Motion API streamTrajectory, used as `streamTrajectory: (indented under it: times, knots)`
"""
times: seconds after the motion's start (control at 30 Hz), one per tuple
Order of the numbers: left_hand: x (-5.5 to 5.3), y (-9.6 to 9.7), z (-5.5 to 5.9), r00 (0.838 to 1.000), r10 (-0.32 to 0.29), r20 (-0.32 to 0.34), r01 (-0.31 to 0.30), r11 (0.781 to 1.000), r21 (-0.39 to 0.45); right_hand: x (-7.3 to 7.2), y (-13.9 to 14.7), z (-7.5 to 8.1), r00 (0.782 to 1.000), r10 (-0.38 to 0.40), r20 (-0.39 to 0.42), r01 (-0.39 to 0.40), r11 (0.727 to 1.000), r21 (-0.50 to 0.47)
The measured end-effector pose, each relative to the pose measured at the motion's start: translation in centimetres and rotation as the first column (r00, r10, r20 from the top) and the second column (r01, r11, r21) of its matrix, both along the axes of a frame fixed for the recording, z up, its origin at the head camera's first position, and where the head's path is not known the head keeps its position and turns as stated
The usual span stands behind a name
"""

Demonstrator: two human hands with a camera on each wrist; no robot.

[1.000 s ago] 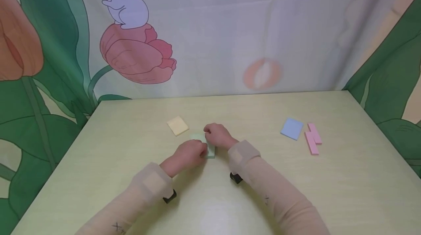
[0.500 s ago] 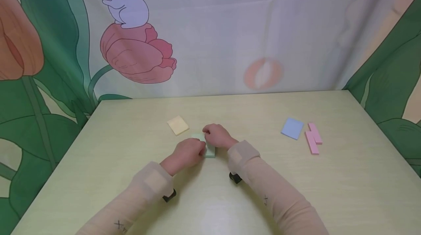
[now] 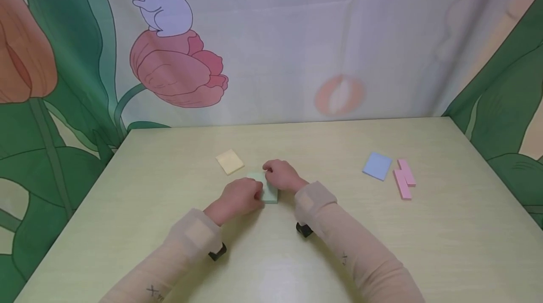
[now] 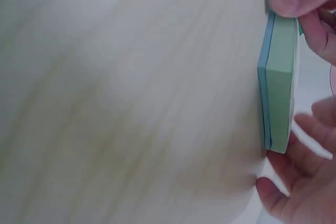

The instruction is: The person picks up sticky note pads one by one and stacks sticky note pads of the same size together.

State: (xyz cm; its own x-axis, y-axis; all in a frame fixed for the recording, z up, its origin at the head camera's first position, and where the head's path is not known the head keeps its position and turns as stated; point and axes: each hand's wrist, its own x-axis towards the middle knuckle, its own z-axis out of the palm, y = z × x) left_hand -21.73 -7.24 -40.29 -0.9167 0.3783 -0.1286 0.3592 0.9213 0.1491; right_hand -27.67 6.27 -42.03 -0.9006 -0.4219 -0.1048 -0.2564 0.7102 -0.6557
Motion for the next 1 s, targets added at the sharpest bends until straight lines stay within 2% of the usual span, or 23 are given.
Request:
streamTrajectory:
  times: [0.1, 0.2, 0.27, 0.33, 0.43, 0.47, 0.57, 0.67, 0.77, 0.8, 0.87, 0.93, 1.0]
  knots:
    - [-0.3, -0.4, 0.2, 0.998, 0.059, 0.037, -0.062, 0.993, 0.099, -0.1, 0.5, 0.0, 0.992, -0.126, 0.008, 0.126, 0.992, -0.002]
    - [-0.6, -0.9, 0.6, 0.989, 0.148, 0.027, -0.150, 0.965, 0.215, -0.4, 1.1, 0.0, 0.964, -0.265, 0.028, 0.264, 0.964, 0.008]
    - [-1.0, -1.2, 0.7, 0.975, 0.220, 0.029, -0.219, 0.934, 0.283, -0.5, 1.6, -0.2, 0.949, -0.310, 0.055, 0.310, 0.951, 0.018]
    - [-1.3, -1.6, 0.8, 0.956, 0.287, 0.059, -0.290, 0.898, 0.331, -0.6, 1.8, -0.4, 0.935, -0.338, 0.104, 0.337, 0.941, 0.024]
    - [-1.9, -2.1, 0.7, 0.924, 0.347, 0.160, -0.382, 0.847, 0.370, -0.6, 2.1, -0.5, 0.923, -0.343, 0.174, 0.345, 0.939, 0.020]
    - [-2.0, -2.2, 0.7, 0.913, 0.357, 0.196, -0.406, 0.835, 0.372, -0.6, 2.1, -0.5, 0.917, -0.346, 0.197, 0.350, 0.937, 0.014]
    - [-2.4, -2.4, 0.4, 0.894, 0.360, 0.265, -0.439, 0.820, 0.368, -0.4, 1.9, -0.3, 0.895, -0.348, 0.279, 0.372, 0.927, -0.037]
    - [-3.0, -2.4, -0.1, 0.881, 0.365, 0.303, -0.459, 0.815, 0.354, -0.2, 1.7, 0.0, 0.858, -0.346, 0.380, 0.407, 0.909, -0.091]
    - [-3.9, -2.6, -1.4, 0.878, 0.358, 0.319, -0.460, 0.817, 0.348, 0.0, 1.5, 0.2, 0.831, -0.347, 0.436, 0.430, 0.897, -0.107]
    - [-4.5, -2.9, -2.3, 0.892, 0.334, 0.303, -0.434, 0.822, 0.370, 0.0, 1.4, 0.2, 0.825, -0.347, 0.447, 0.435, 0.894, -0.110]
    - [-5.0, -3.0, -3.1, 0.889, 0.330, 0.317, -0.438, 0.816, 0.377, 0.0, 1.4, 0.1, 0.818, -0.349, 0.458, 0.442, 0.890, -0.113]
    - [-5.1, -3.1, -3.3, 0.882, 0.333, 0.335, -0.451, 0.803, 0.389, 0.0, 1.4, 0.0, 0.811, -0.345, 0.473, 0.448, 0.886, -0.122]
    - [-4.8, -2.9, -2.8, 0.868, 0.346, 0.356, -0.477, 0.781, 0.404, -0.1, 1.4, -0.1, 0.800, -0.341, 0.495, 0.456, 0.880, -0.131]
